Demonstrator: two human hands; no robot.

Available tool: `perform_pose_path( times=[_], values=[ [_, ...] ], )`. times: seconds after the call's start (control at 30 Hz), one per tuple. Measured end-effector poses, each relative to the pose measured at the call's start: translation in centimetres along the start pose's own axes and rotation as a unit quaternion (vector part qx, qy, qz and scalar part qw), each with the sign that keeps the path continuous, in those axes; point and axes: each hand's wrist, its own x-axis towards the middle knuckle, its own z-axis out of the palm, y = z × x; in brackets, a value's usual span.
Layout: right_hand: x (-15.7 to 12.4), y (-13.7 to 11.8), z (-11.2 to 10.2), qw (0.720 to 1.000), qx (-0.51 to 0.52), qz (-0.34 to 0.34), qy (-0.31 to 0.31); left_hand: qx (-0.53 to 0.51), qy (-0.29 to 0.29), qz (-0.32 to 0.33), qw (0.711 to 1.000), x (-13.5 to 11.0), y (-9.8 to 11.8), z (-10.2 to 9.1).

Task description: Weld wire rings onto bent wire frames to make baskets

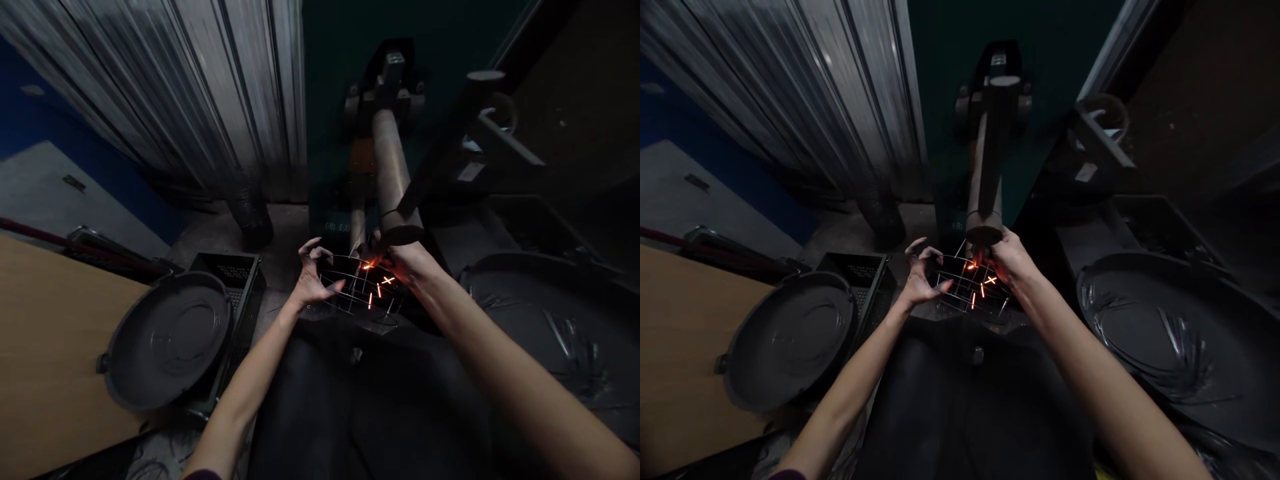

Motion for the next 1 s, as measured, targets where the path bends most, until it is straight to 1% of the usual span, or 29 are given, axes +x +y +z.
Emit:
perform_pose_path(
  times=[0.07, 0.13, 0.27, 0.33, 0.37, 0.43, 0.5, 0.53, 0.57, 0.6, 0.67, 0.7, 0.73, 0.77, 0.8, 0.83, 0.87, 0.9, 0.93, 0.97, 1.0],
  values=[
    [0.0, -0.5, 0.1, 1.0, -0.008, 0.013, -0.004, -0.015, -0.006, 0.008, 1.0, 0.1, -0.5, 0.1],
    [0.5, -1.6, 0.2, 0.999, -0.026, 0.046, -0.005, -0.029, -0.017, 0.025, 0.999, 0.4, -1.0, 0.5],
    [2.4, -4.7, -0.3, 0.99, -0.045, 0.127, 0.039, -0.072, -0.035, 0.052, 0.995, 0.6, -1.2, 1.2],
    [2.3, -6.0, -1.2, 0.987, -0.034, 0.148, 0.049, -0.08, -0.061, 0.072, 0.992, 0.1, -0.7, 0.8],
    [1.7, -6.4, -1.8, 0.987, -0.026, 0.155, 0.041, -0.073, -0.088, 0.081, 0.99, -0.3, -0.3, 0.2],
    [-0.8, -6.2, -3.2, 0.989, -0.012, 0.144, 0.014, -0.048, -0.175, 0.073, 0.981, -1.2, 0.8, -1.7],
    [-4.5, -4.6, -4.0, 0.995, -0.032, 0.093, 0.008, -0.06, -0.269, 0.014, 0.961, -2.1, 2.4, -3.7],
    [-6.6, -3.3, -4.1, 0.996, -0.068, 0.053, 0.015, -0.086, -0.294, -0.031, 0.952, -2.3, 3.4, -4.4],
    [-8.6, -1.6, -3.7, 0.992, -0.12, 0.01, 0.026, -0.121, -0.299, -0.078, 0.943, -2.5, 4.5, -4.8],
    [-10.5, 0.2, -3.1, 0.982, -0.185, -0.034, 0.034, -0.158, -0.294, -0.121, 0.935, -2.6, 5.6, -4.8],
    [-13.8, 3.8, -1.2, 0.942, -0.315, -0.109, 0.026, -0.215, -0.272, -0.182, 0.92, -2.7, 8.0, -3.6],
    [-15.1, 5.2, -0.4, 0.92, -0.37, -0.133, 0.003, -0.233, -0.26, -0.204, 0.915, -2.9, 9.1, -2.7],
    [-16.2, 6.2, 0.0, 0.898, -0.412, -0.15, -0.034, -0.245, -0.251, -0.221, 0.91, -3.1, 10.0, -1.9],
    [-17.2, 6.6, -0.1, 0.879, -0.441, -0.161, -0.085, -0.251, -0.243, -0.237, 0.906, -3.4, 10.8, -1.3],
    [-18.1, 6.5, -0.7, 0.861, -0.458, -0.173, -0.137, -0.254, -0.236, -0.251, 0.904, -3.8, 11.3, -1.0],
    [-18.7, 5.8, -1.8, 0.847, -0.468, -0.189, -0.167, -0.253, -0.23, -0.265, 0.901, -4.2, 11.7, -0.9],
    [-19.3, 4.7, -3.3, 0.837, -0.475, -0.211, -0.171, -0.253, -0.227, -0.278, 0.898, -4.7, 11.9, -1.2],
    [-19.6, 3.3, -4.9, 0.83, -0.484, -0.238, -0.138, -0.25, -0.225, -0.289, 0.896, -5.1, 12.1, -1.7],
    [-19.8, 1.7, -6.5, 0.82, -0.502, -0.264, -0.074, -0.245, -0.218, -0.296, 0.897, -5.5, 12.4, -2.4],
    [-19.8, 0.1, -7.8, 0.803, -0.521, -0.288, -0.021, -0.237, -0.211, -0.294, 0.902, -5.8, 12.7, -3.1],
    [-19.7, -1.3, -8.8, 0.786, -0.538, -0.304, 0.012, -0.226, -0.206, -0.284, 0.909, -5.9, 13.0, -3.9]
  ],
)
